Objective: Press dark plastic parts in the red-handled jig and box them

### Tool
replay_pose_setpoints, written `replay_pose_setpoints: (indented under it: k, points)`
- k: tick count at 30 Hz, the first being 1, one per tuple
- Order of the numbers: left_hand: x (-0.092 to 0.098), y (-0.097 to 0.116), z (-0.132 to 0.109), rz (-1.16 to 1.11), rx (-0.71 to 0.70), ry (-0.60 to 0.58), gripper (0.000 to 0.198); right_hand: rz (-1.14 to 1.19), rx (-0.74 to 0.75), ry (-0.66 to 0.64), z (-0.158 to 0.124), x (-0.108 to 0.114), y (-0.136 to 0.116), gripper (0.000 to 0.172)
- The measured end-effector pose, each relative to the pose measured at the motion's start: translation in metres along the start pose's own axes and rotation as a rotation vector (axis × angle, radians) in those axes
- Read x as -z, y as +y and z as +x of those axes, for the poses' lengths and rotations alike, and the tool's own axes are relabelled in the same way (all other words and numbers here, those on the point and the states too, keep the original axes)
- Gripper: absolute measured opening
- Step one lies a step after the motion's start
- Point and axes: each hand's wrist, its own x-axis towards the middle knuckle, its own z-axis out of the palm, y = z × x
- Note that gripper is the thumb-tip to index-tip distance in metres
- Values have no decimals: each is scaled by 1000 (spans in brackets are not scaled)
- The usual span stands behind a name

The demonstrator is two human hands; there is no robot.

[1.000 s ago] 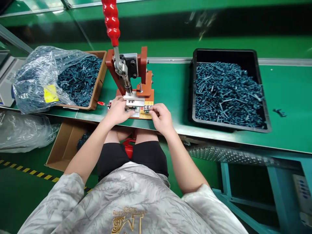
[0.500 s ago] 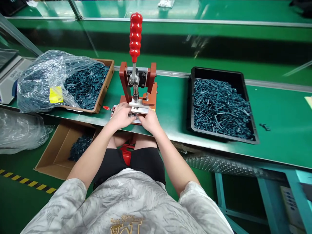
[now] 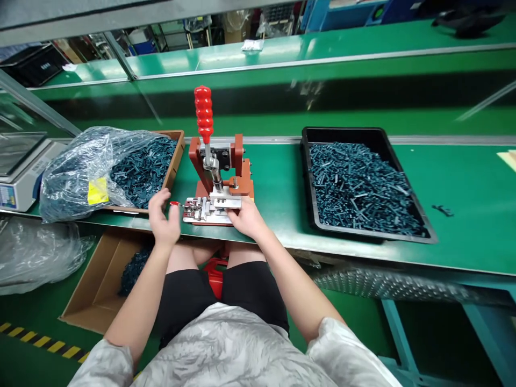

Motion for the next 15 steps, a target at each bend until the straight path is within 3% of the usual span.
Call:
replay_pose_setpoints:
  k: [3, 7, 9, 12, 15]
  points:
    - [-15, -9, 22, -133, 136, -39, 60, -18, -17, 22, -1, -1, 1, 26]
    - [-50, 17, 29, -58, -21, -384, 77, -45, -26, 51, -6, -1, 7, 26]
    - [-57, 31, 26, -11, -76, -495, 84, -17, -40, 83, -8, 0, 10, 25]
    - [-54, 35, 24, -34, -96, -539, 88, 52, -150, 104, -7, 3, 14, 27]
    - [-51, 25, 26, -102, -22, -505, 81, 109, -274, -5, -2, 6, 16, 23]
